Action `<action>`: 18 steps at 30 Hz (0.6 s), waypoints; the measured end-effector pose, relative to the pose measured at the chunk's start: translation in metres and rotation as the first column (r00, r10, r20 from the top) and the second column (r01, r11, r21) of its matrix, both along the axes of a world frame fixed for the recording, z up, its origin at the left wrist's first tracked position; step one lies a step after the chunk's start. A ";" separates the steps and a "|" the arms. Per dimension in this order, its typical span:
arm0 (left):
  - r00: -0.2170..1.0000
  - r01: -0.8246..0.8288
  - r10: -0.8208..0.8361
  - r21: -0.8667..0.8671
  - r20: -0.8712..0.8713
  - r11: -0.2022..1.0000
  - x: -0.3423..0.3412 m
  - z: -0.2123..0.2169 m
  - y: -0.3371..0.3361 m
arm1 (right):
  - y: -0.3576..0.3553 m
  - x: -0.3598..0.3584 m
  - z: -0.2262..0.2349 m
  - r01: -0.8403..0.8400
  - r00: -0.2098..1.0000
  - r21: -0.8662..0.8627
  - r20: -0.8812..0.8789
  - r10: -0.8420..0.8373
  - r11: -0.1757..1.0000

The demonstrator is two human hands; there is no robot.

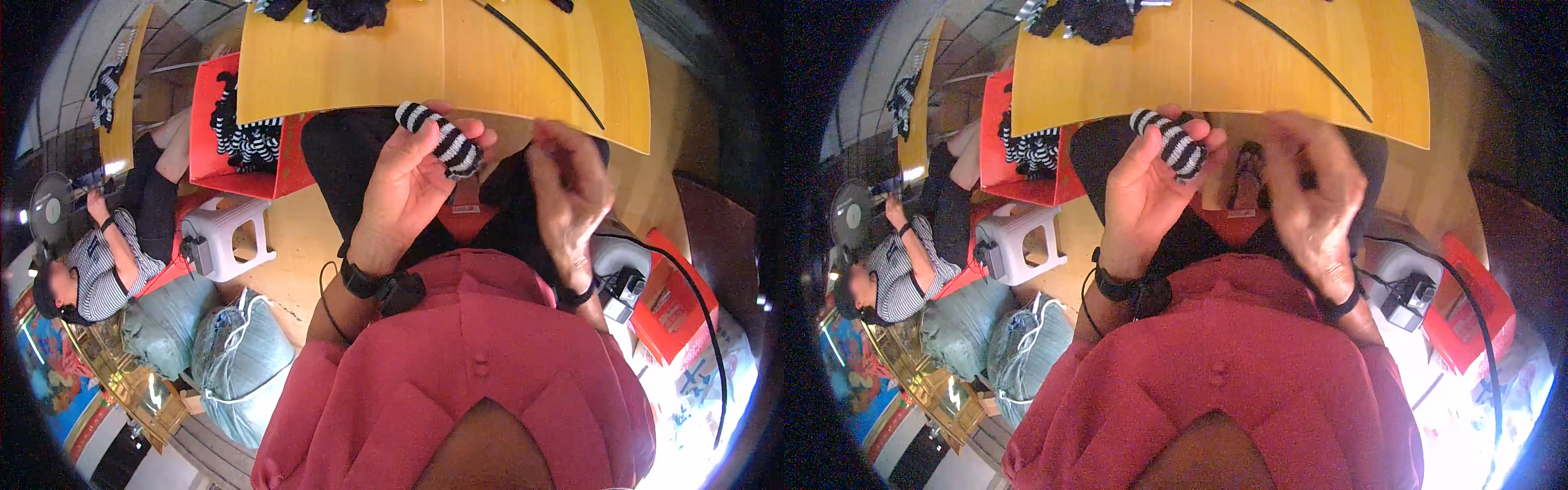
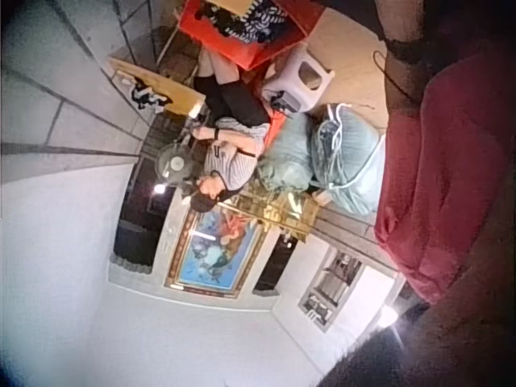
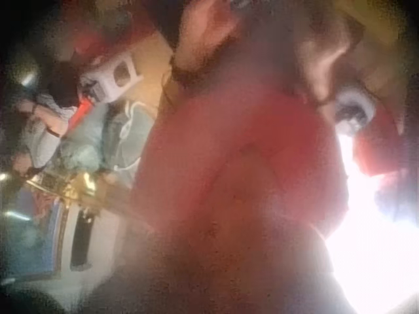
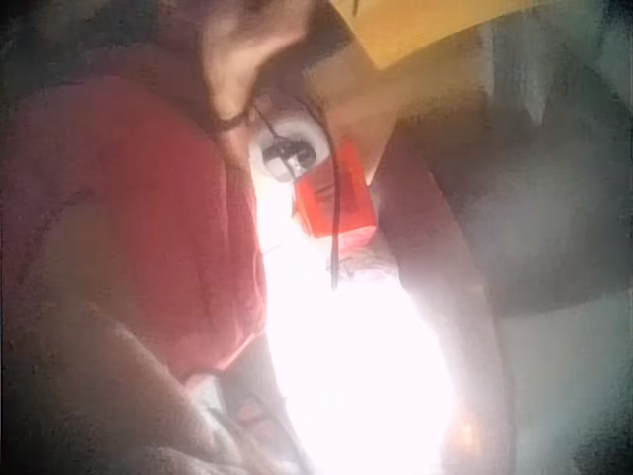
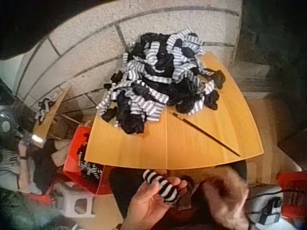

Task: Turning small striped fabric tubes right-side out using a thin metal rod.

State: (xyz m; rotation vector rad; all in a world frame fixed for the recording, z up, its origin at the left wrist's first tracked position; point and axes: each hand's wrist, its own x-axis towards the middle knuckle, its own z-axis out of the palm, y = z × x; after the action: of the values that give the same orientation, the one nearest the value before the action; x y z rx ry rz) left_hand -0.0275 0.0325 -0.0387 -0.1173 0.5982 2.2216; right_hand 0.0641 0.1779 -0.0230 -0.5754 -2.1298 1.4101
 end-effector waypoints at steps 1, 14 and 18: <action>0.997 -0.003 -0.003 0.065 0.082 0.998 -0.002 0.000 -0.001 | 0.013 -0.007 0.009 0.066 0.998 0.279 0.001 -0.069 0.958; 0.951 -0.084 0.034 0.149 0.307 0.985 -0.015 -0.010 -0.009 | 0.078 -0.035 -0.037 0.069 0.967 0.738 0.117 -0.228 0.671; 0.908 -0.200 0.184 0.003 0.377 0.980 -0.020 0.006 -0.006 | 0.070 -0.015 -0.028 0.077 0.927 0.634 0.239 -0.290 0.770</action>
State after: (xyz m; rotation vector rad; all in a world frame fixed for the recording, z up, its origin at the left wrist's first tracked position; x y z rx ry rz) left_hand -0.0474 0.0266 -0.0326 -0.5895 0.3391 2.3138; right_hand 0.0493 0.2481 -0.0511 -0.7582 -2.5236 0.4575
